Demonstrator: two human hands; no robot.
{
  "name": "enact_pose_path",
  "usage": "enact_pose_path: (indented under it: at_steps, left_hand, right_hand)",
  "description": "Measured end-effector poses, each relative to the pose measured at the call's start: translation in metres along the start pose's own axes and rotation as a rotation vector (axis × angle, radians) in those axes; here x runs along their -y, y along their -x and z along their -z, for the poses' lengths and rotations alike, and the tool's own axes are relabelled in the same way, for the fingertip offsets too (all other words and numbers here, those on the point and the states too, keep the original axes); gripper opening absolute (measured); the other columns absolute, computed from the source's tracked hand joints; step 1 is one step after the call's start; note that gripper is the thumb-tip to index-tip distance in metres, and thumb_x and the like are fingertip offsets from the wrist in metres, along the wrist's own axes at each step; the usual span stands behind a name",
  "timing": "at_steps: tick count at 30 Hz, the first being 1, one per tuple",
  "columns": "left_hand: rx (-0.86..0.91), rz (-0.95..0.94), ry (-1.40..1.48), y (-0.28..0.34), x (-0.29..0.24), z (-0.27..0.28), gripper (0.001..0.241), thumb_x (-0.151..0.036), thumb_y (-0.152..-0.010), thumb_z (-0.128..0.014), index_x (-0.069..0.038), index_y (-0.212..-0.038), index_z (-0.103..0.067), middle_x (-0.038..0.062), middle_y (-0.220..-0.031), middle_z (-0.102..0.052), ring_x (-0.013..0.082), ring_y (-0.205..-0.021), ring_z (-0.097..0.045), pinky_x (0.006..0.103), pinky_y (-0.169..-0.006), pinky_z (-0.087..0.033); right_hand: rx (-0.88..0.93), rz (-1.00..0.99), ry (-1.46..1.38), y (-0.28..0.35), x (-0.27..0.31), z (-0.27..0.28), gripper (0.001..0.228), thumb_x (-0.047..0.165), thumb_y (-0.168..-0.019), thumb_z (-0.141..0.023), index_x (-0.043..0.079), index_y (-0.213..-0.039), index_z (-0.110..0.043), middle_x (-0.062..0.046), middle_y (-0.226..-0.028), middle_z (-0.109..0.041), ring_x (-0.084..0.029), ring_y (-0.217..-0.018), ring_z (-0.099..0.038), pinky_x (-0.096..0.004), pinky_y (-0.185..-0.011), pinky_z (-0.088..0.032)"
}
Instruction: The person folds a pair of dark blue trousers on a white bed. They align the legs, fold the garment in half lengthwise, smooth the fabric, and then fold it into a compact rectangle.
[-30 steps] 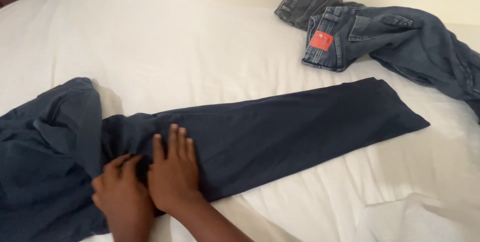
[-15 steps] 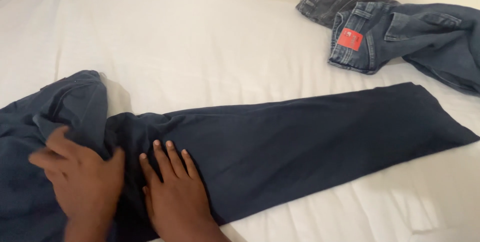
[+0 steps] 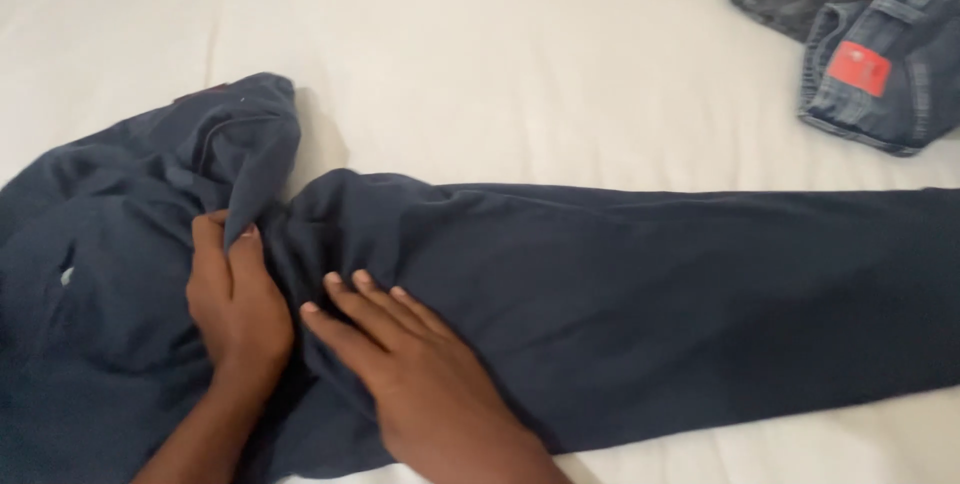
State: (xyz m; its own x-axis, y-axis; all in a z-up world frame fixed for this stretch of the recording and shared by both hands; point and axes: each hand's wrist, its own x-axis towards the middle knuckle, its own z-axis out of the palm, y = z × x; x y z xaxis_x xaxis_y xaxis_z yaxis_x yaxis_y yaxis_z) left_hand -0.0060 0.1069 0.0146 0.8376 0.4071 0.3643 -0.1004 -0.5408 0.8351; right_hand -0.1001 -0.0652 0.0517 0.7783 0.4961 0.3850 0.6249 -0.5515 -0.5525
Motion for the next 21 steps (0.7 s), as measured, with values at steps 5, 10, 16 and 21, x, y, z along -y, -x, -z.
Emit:
enact_pose_path:
  at_steps: [5,10,16,21]
  left_hand:
    - [-0.019,0.059,0.479,0.0,0.025,0.008,0.018,-0.016,-0.107,-0.044,-0.004,-0.107,-0.057,0.004,-0.087,-0.05,0.0125,-0.083,-0.044,0.0288,-0.076,-0.037]
    - [0.027,-0.004,0.541,0.002,0.021,0.019,0.016,-0.009,-0.103,-0.043,-0.003,-0.105,-0.057,0.0,-0.087,-0.051,0.0095,-0.083,-0.044,0.0257,-0.078,-0.038]
    - [0.031,-0.107,0.342,0.019,0.015,0.038,0.021,-0.004,-0.1,-0.046,0.002,-0.116,-0.059,0.014,-0.113,-0.051,0.0209,-0.104,-0.048,0.0288,-0.091,-0.038]
    - [-0.002,-0.1,0.332,0.014,0.025,0.039,0.033,0.001,-0.089,-0.047,0.006,-0.115,-0.066,0.021,-0.139,-0.052,0.033,-0.129,-0.052,0.0312,-0.106,-0.039]
  right_hand:
    - [0.03,-0.035,-0.018,-0.005,0.004,0.001,0.064,-0.008,-0.087,-0.049,0.004,-0.15,-0.052,-0.017,-0.16,-0.047,-0.034,-0.153,-0.037,-0.047,-0.123,-0.027]
    - [0.023,-0.101,-0.001,-0.019,0.005,-0.008,0.05,0.007,-0.099,-0.048,0.003,-0.149,-0.05,-0.014,-0.157,-0.05,-0.032,-0.151,-0.04,-0.047,-0.12,-0.029]
    - [-0.062,-0.498,0.014,-0.089,0.021,-0.038,0.074,0.046,-0.1,-0.053,0.001,-0.156,-0.037,-0.017,-0.136,-0.052,-0.034,-0.12,-0.047,-0.05,-0.107,-0.032]
    - [-0.468,-0.34,0.073,-0.132,0.001,-0.082,0.081,0.045,-0.091,-0.071,-0.011,-0.145,-0.046,-0.029,-0.146,-0.046,-0.042,-0.129,-0.043,-0.049,-0.107,-0.034]
